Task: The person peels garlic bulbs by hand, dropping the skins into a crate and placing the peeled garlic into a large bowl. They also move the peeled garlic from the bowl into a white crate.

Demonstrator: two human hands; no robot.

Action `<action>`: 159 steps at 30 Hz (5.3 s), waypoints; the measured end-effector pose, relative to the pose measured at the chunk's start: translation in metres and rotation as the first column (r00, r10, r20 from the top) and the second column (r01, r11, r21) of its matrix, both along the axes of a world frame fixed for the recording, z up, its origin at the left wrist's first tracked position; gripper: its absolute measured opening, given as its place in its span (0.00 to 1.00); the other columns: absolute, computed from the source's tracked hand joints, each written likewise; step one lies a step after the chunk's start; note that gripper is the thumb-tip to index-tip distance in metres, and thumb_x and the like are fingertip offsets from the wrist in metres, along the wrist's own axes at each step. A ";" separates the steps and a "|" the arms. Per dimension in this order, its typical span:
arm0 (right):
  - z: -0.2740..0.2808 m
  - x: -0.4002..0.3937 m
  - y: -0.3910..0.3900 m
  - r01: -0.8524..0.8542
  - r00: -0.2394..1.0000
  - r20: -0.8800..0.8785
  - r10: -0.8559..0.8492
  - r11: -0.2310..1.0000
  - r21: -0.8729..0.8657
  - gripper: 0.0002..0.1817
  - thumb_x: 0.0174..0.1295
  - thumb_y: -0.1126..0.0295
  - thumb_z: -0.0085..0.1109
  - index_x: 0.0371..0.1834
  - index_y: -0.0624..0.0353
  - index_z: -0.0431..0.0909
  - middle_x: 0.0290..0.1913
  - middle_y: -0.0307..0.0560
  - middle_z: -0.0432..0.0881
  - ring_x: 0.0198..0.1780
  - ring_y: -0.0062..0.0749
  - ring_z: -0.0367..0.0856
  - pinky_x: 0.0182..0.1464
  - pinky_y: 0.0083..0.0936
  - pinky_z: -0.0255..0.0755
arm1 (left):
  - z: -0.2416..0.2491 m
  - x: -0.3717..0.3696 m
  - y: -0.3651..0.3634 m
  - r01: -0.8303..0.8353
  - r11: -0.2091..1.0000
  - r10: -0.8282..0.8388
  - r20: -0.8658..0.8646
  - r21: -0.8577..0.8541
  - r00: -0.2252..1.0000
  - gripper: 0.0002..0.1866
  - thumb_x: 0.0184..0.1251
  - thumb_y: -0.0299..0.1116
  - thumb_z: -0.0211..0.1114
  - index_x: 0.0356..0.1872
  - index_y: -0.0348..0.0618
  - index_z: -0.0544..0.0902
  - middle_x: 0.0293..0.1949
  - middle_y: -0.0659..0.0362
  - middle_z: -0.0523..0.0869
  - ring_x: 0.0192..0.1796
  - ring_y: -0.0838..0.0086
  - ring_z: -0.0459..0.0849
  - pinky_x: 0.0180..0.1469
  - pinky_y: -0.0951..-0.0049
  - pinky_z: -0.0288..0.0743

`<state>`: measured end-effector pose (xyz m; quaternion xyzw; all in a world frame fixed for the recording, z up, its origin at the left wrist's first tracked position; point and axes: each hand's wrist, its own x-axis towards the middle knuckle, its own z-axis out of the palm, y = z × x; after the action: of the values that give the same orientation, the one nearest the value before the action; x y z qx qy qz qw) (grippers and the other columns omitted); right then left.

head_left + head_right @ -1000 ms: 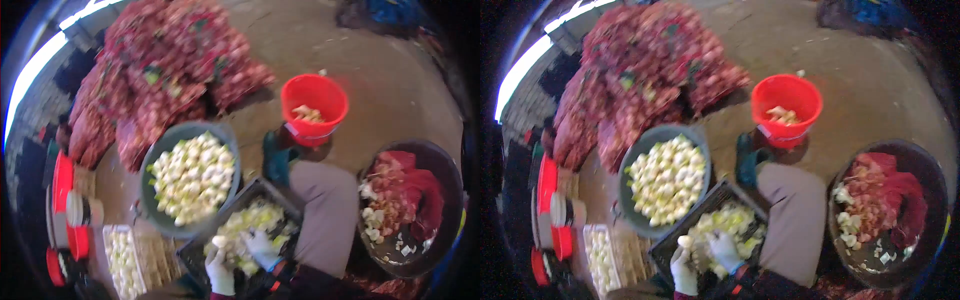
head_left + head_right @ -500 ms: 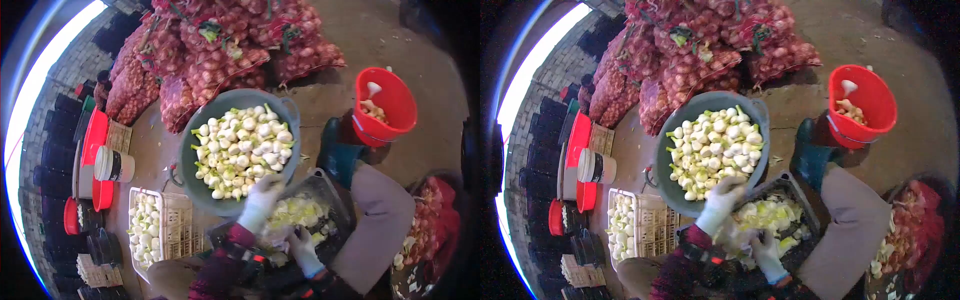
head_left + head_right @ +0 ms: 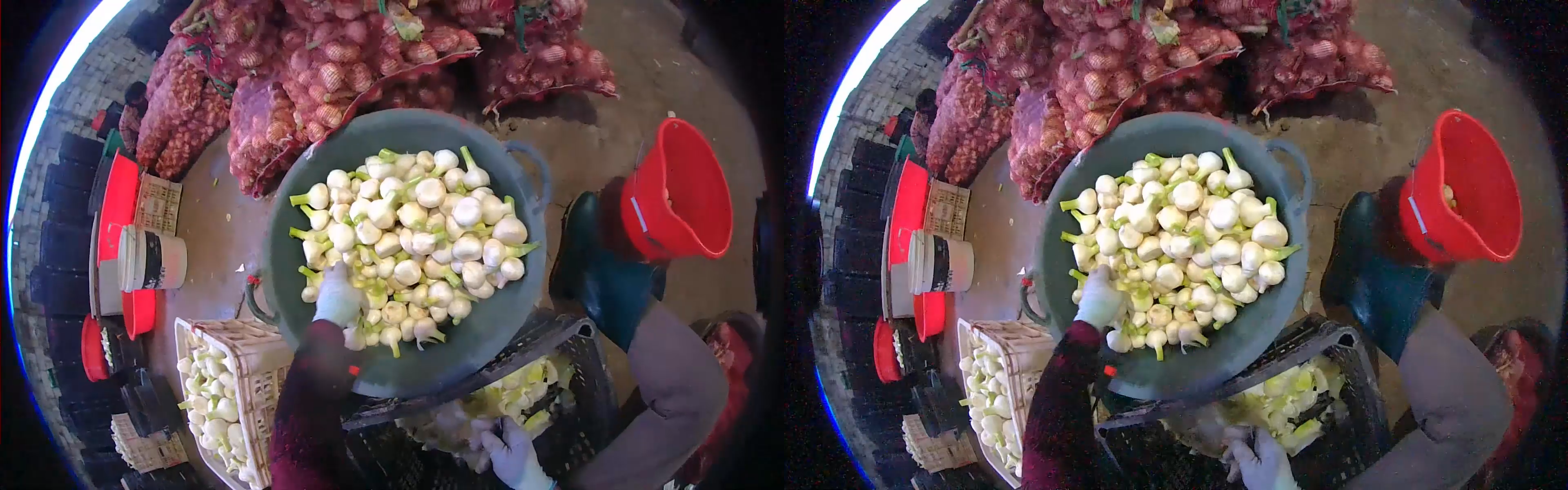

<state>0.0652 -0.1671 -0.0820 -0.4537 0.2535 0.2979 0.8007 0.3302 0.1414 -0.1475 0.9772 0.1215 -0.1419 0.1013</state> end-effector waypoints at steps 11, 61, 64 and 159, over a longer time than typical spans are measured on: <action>0.074 0.008 -0.006 0.001 0.570 0.672 0.473 0.817 -0.576 0.25 0.67 0.63 0.53 0.68 0.54 0.68 0.54 0.58 0.80 0.39 0.54 0.82 0.42 0.37 0.77 | 0.174 -0.204 -0.107 -0.324 0.172 0.356 -0.248 -0.930 0.901 0.25 0.60 0.26 0.64 0.58 0.33 0.68 0.45 0.55 0.79 0.43 0.74 0.79 0.47 0.73 0.78; -0.014 -0.010 -0.006 -0.044 0.721 0.320 0.614 0.502 -0.864 0.15 0.62 0.59 0.56 0.39 0.61 0.76 0.30 0.58 0.80 0.36 0.56 0.80 0.35 0.47 0.71 | 0.144 -0.326 -0.158 -0.243 -0.192 0.536 -0.309 -0.951 0.786 0.32 0.66 0.45 0.66 0.63 0.35 0.69 0.51 0.54 0.78 0.50 0.67 0.79 0.54 0.68 0.74; -0.002 -0.019 -0.020 0.017 0.600 0.226 0.768 0.270 -0.963 0.17 0.63 0.58 0.53 0.44 0.61 0.77 0.30 0.56 0.81 0.38 0.58 0.81 0.36 0.46 0.73 | 0.156 -0.326 -0.155 -0.141 -0.386 0.556 -0.352 -0.912 0.753 0.28 0.67 0.42 0.64 0.63 0.38 0.70 0.52 0.53 0.78 0.52 0.66 0.79 0.56 0.65 0.74; 0.021 -0.001 -0.013 -0.121 0.783 0.290 0.550 0.593 -0.796 0.20 0.72 0.55 0.45 0.34 0.64 0.73 0.30 0.67 0.80 0.34 0.65 0.78 0.37 0.53 0.70 | 0.175 -0.202 0.000 0.069 -0.192 0.739 -0.098 -0.979 0.667 0.16 0.67 0.39 0.62 0.49 0.41 0.80 0.34 0.60 0.81 0.36 0.70 0.80 0.39 0.70 0.76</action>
<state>0.0644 -0.1805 -0.0614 -0.8404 0.0363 0.1890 0.5066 0.1280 0.1411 0.0273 0.4883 0.2269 0.1388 0.8312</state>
